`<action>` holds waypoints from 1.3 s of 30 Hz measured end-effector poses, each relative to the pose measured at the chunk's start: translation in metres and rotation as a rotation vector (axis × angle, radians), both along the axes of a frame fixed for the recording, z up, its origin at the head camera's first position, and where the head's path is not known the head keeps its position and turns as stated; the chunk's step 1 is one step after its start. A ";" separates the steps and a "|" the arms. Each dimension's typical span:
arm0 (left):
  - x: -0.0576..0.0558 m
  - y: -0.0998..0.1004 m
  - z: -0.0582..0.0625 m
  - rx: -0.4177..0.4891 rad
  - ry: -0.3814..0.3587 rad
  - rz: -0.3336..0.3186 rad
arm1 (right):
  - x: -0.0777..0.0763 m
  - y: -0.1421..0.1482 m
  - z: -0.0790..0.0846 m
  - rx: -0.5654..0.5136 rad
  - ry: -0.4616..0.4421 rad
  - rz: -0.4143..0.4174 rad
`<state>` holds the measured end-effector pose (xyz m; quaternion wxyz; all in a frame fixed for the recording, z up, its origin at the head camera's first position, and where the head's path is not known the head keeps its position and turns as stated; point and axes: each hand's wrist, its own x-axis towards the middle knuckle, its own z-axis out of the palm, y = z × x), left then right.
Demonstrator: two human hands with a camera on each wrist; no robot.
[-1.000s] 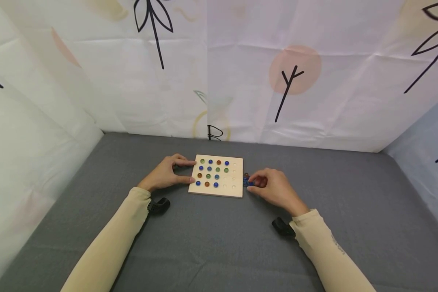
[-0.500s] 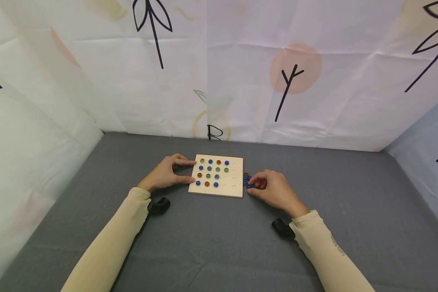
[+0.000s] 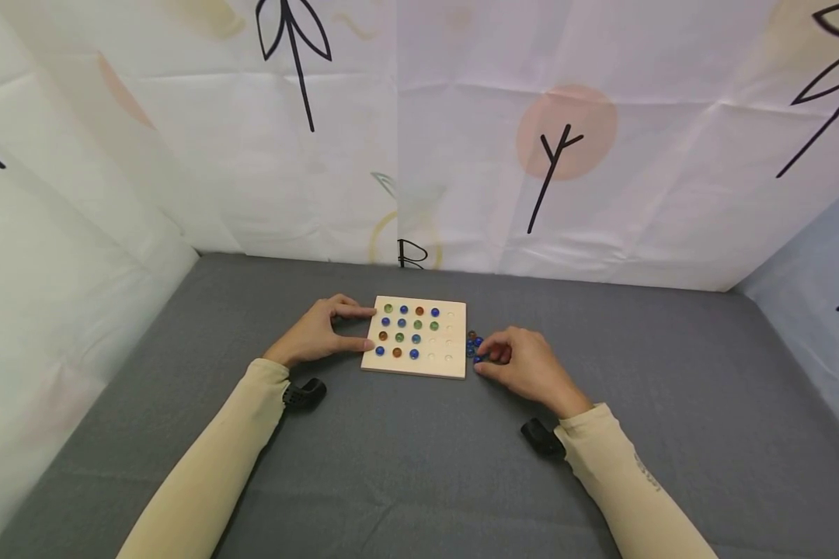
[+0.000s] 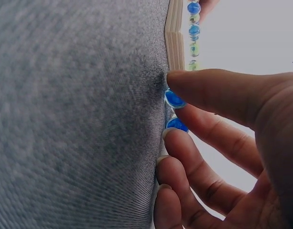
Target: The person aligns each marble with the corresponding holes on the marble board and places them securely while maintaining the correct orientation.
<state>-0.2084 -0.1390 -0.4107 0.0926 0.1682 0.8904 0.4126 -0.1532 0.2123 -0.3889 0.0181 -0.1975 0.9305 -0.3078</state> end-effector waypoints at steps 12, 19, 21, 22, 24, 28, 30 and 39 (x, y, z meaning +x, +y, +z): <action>0.000 0.000 0.000 0.001 -0.003 -0.001 | 0.001 0.000 0.001 0.014 -0.011 0.007; 0.001 0.000 0.000 0.007 -0.006 -0.001 | 0.001 0.001 0.002 0.017 -0.010 0.011; 0.001 0.000 0.000 0.009 -0.009 0.001 | 0.000 0.002 0.003 0.016 -0.012 0.010; 0.001 0.000 0.001 0.010 -0.010 0.001 | 0.000 0.003 0.003 0.018 -0.013 0.010; 0.001 0.000 0.001 0.008 -0.006 -0.002 | -0.001 0.004 0.004 0.016 -0.018 0.003; 0.000 -0.001 -0.001 0.010 -0.001 -0.011 | -0.002 0.006 0.005 0.014 -0.021 -0.015; 0.000 -0.001 -0.001 0.008 0.002 -0.012 | -0.002 0.007 0.006 0.011 -0.021 -0.022; 0.001 -0.001 0.002 0.010 -0.007 -0.009 | -0.003 0.013 0.008 -0.013 -0.018 -0.030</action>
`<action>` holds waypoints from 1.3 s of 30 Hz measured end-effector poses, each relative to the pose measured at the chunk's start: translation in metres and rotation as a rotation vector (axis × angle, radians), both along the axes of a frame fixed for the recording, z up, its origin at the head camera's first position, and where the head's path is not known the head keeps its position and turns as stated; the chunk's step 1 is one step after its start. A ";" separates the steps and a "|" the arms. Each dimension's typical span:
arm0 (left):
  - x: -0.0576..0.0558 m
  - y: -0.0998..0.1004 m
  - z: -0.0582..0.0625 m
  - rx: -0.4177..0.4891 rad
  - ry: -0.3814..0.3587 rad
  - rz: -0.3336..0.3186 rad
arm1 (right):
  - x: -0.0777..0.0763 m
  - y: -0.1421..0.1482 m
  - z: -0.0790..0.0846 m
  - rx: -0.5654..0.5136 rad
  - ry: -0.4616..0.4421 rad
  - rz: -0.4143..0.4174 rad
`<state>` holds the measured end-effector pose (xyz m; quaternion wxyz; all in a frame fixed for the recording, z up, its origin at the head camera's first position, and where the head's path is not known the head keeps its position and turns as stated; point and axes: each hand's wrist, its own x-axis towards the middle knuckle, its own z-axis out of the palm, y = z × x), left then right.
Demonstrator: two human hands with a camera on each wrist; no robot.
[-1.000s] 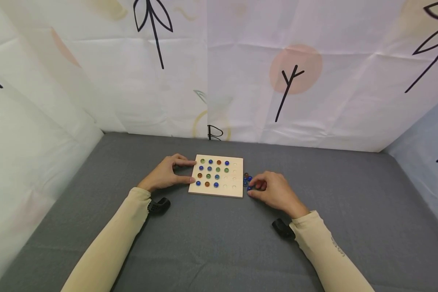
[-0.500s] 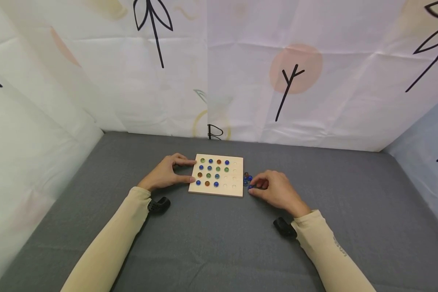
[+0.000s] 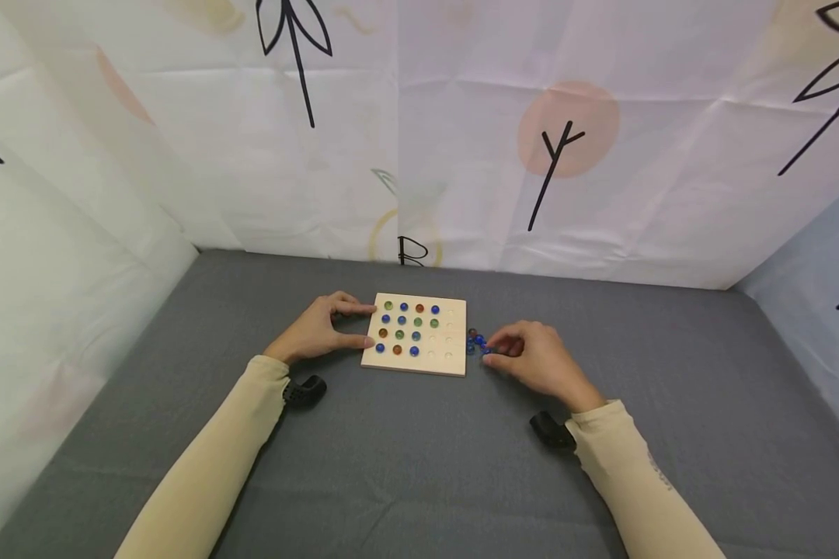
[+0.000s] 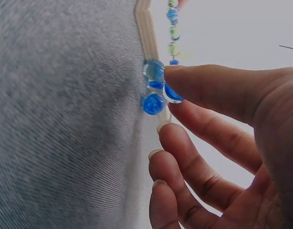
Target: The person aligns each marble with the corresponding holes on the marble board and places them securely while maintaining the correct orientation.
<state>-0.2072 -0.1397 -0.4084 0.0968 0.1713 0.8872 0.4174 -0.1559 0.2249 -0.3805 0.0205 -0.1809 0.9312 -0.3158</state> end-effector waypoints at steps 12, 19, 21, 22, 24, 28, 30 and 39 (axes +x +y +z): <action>-0.001 0.000 -0.001 0.001 -0.003 0.008 | 0.002 -0.004 0.000 -0.070 0.030 -0.025; -0.001 -0.001 -0.002 0.008 -0.002 0.006 | 0.007 -0.012 0.000 -0.117 0.052 -0.031; -0.002 -0.001 -0.003 0.010 0.001 0.004 | 0.008 -0.016 -0.001 -0.124 0.052 -0.023; -0.002 -0.001 -0.004 0.009 0.002 0.003 | 0.009 -0.017 -0.001 -0.128 0.051 -0.019; -0.002 -0.001 -0.004 0.007 0.002 0.004 | 0.010 -0.021 -0.002 -0.130 0.053 -0.010; -0.002 0.000 -0.005 0.008 0.002 0.007 | 0.010 -0.026 -0.004 -0.132 0.072 0.006; -0.002 0.000 -0.005 0.011 0.004 0.008 | 0.009 -0.030 -0.004 -0.133 0.078 0.009; -0.002 0.000 -0.003 0.005 0.012 -0.001 | -0.003 -0.049 -0.002 -0.155 0.057 0.034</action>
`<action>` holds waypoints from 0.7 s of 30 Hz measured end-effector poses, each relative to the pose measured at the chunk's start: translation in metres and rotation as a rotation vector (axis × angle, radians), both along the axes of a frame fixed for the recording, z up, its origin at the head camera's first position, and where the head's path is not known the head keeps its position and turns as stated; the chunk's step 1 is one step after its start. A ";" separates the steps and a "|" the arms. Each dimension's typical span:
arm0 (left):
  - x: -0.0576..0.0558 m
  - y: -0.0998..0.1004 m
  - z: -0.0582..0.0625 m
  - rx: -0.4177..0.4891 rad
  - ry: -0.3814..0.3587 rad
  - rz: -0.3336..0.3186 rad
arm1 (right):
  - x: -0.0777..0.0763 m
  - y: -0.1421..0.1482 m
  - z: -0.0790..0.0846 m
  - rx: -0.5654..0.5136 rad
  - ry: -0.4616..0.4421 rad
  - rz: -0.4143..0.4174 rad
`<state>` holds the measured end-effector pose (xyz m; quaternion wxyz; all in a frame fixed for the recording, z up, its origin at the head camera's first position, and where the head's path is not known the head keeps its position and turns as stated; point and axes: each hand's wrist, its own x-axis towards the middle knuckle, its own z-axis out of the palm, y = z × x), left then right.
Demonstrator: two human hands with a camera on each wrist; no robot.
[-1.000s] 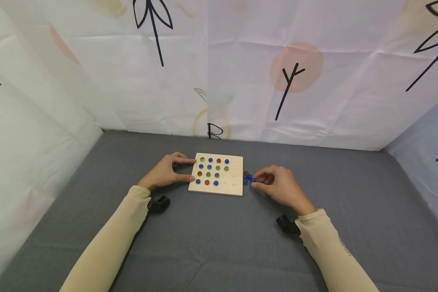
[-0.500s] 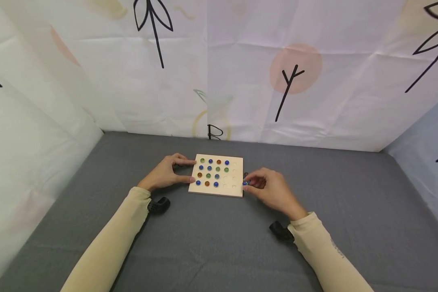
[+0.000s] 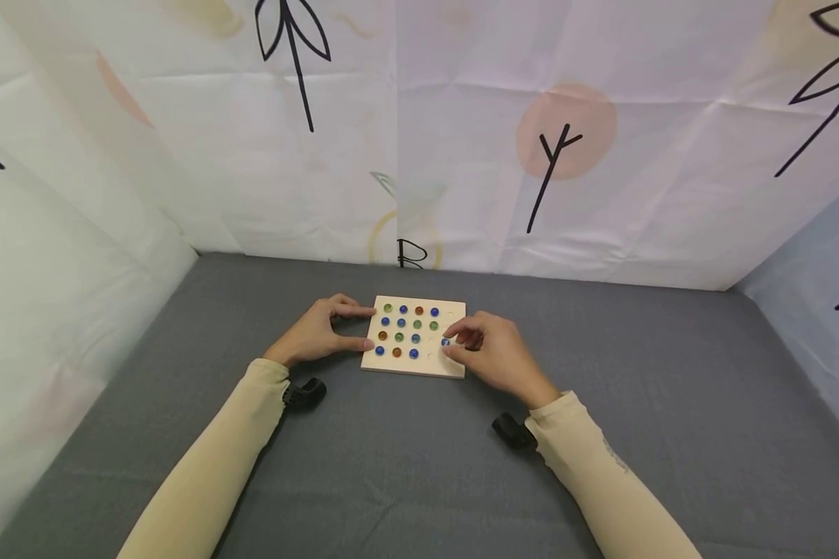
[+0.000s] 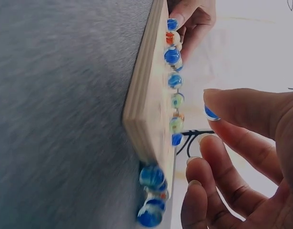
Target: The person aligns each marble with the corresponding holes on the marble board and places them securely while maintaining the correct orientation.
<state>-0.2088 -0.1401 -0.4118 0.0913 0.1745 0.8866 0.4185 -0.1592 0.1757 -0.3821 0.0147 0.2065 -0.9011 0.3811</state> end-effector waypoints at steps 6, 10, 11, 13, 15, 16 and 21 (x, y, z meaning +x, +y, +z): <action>0.000 0.001 0.000 0.000 0.003 -0.008 | -0.009 -0.012 0.001 0.010 -0.026 0.016; 0.000 0.002 0.001 0.000 0.007 -0.013 | -0.014 -0.017 0.000 0.035 -0.036 0.015; 0.000 0.003 0.002 0.002 0.005 -0.013 | -0.015 -0.018 0.000 0.039 -0.040 0.012; 0.000 0.003 0.002 0.005 0.005 -0.013 | -0.017 -0.019 0.000 0.051 -0.044 0.006; 0.000 0.003 0.002 0.007 0.002 -0.011 | -0.018 -0.020 0.000 0.059 -0.051 0.005; 0.000 0.003 0.002 0.007 0.002 -0.010 | -0.019 -0.020 0.000 0.061 -0.056 0.004; -0.001 0.002 0.002 0.007 0.001 -0.005 | -0.021 -0.020 0.000 0.075 -0.076 0.007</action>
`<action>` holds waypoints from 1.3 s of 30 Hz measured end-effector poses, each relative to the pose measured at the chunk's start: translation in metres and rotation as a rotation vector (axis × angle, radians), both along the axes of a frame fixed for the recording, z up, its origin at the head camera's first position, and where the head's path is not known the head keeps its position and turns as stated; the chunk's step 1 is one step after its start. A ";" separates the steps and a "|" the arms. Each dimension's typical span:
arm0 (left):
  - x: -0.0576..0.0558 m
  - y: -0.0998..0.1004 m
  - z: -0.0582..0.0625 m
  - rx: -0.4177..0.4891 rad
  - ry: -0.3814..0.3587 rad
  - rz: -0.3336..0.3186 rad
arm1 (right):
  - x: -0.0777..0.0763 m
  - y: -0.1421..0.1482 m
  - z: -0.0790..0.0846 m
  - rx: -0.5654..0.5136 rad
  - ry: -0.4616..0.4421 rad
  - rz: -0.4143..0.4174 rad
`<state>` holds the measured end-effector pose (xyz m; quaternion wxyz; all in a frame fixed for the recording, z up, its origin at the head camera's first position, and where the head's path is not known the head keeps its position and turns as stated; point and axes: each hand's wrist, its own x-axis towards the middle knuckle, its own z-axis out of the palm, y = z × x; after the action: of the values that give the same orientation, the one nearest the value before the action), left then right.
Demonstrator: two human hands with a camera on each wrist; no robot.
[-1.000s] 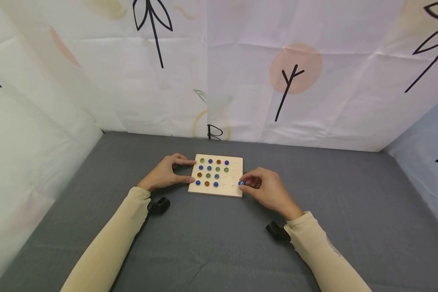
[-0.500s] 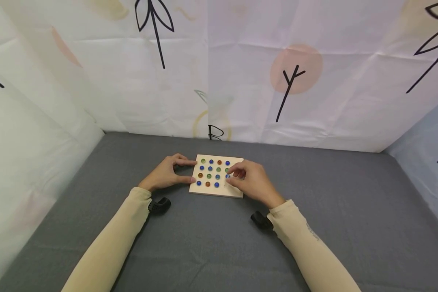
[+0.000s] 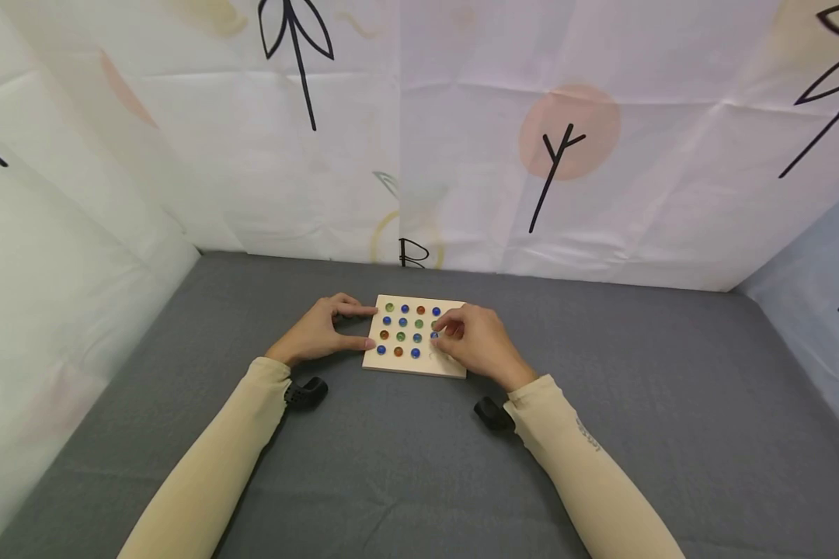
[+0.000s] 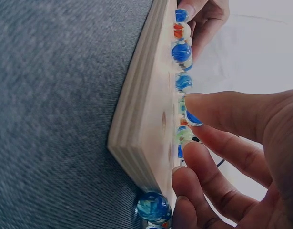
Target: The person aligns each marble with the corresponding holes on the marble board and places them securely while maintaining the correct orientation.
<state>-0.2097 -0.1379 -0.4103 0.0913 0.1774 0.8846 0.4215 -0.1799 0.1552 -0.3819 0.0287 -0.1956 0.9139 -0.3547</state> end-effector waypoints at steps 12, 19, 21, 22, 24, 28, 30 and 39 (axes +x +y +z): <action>0.001 0.000 0.001 -0.013 -0.003 0.004 | -0.001 -0.002 -0.002 0.027 -0.004 -0.003; 0.000 0.000 0.001 -0.005 -0.006 0.005 | -0.002 -0.002 -0.001 0.033 0.004 0.010; 0.000 0.000 0.001 -0.007 -0.005 0.004 | -0.002 -0.002 -0.001 0.033 0.004 0.012; 0.000 0.000 0.001 -0.007 -0.005 0.004 | -0.003 -0.002 -0.002 0.032 0.004 0.013; 0.000 0.000 0.001 -0.010 -0.006 0.005 | -0.002 -0.002 -0.002 0.030 0.003 0.015; 0.000 0.001 0.001 -0.010 -0.005 0.004 | -0.002 -0.002 -0.001 0.022 0.003 0.017; 0.000 0.001 0.001 -0.012 -0.005 0.004 | -0.002 -0.001 -0.001 0.018 0.003 0.017; 0.001 0.001 0.002 -0.012 -0.007 0.010 | 0.002 0.006 0.002 -0.011 0.035 -0.007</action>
<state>-0.2085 -0.1372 -0.4087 0.0933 0.1710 0.8877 0.4171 -0.1780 0.1614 -0.3797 0.0104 -0.1987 0.9130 -0.3561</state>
